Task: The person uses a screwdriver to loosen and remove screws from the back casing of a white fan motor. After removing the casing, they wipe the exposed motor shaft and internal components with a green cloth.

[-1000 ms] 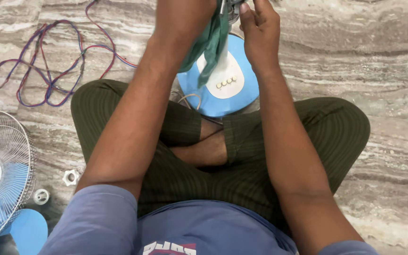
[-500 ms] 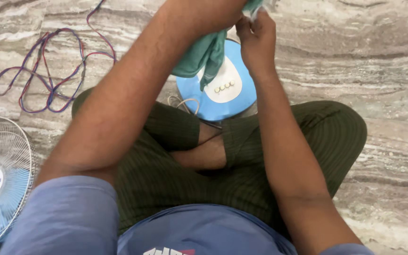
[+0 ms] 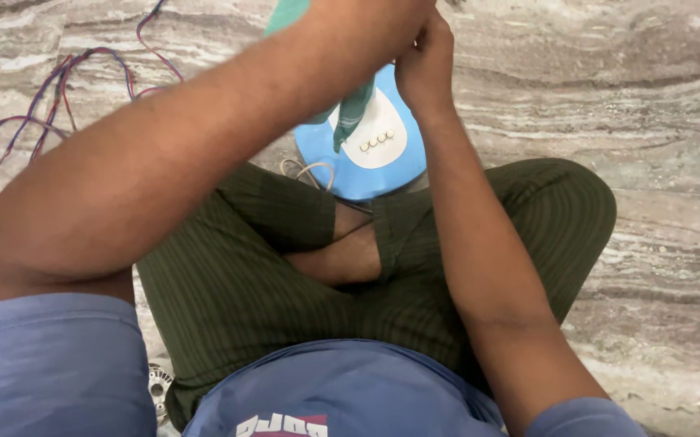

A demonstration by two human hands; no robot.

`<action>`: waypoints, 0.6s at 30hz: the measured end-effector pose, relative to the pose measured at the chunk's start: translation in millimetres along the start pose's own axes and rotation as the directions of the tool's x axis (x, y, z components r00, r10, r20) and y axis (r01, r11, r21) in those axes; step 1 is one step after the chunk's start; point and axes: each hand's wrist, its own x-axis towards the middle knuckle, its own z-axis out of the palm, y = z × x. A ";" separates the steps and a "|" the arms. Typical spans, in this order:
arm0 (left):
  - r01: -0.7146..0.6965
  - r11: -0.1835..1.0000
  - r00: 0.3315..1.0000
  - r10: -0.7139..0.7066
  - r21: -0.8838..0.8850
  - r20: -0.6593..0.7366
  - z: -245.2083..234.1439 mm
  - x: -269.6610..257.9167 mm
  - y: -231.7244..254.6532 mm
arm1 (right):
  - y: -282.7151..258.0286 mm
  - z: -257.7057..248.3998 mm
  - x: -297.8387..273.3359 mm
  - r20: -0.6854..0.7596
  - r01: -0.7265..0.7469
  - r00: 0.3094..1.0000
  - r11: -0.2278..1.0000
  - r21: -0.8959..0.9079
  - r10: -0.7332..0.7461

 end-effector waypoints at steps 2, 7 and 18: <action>0.004 0.999 1.000 -0.005 0.040 0.020 2.8 2.3 11.5 | 6.0 -2.8 1.2 -0.006 0.061 0.998 0.998 -0.005 -0.061; 0.031 0.994 0.999 -0.033 0.102 0.014 8.4 10.2 25.2 | 19.5 -8.1 5.7 -0.055 0.133 0.987 0.956 -0.263 -0.153; 0.086 0.994 0.988 -0.075 0.074 -0.137 6.3 -22.4 13.4 | 11.9 -10.8 2.0 0.020 0.018 1.000 0.995 0.101 -0.020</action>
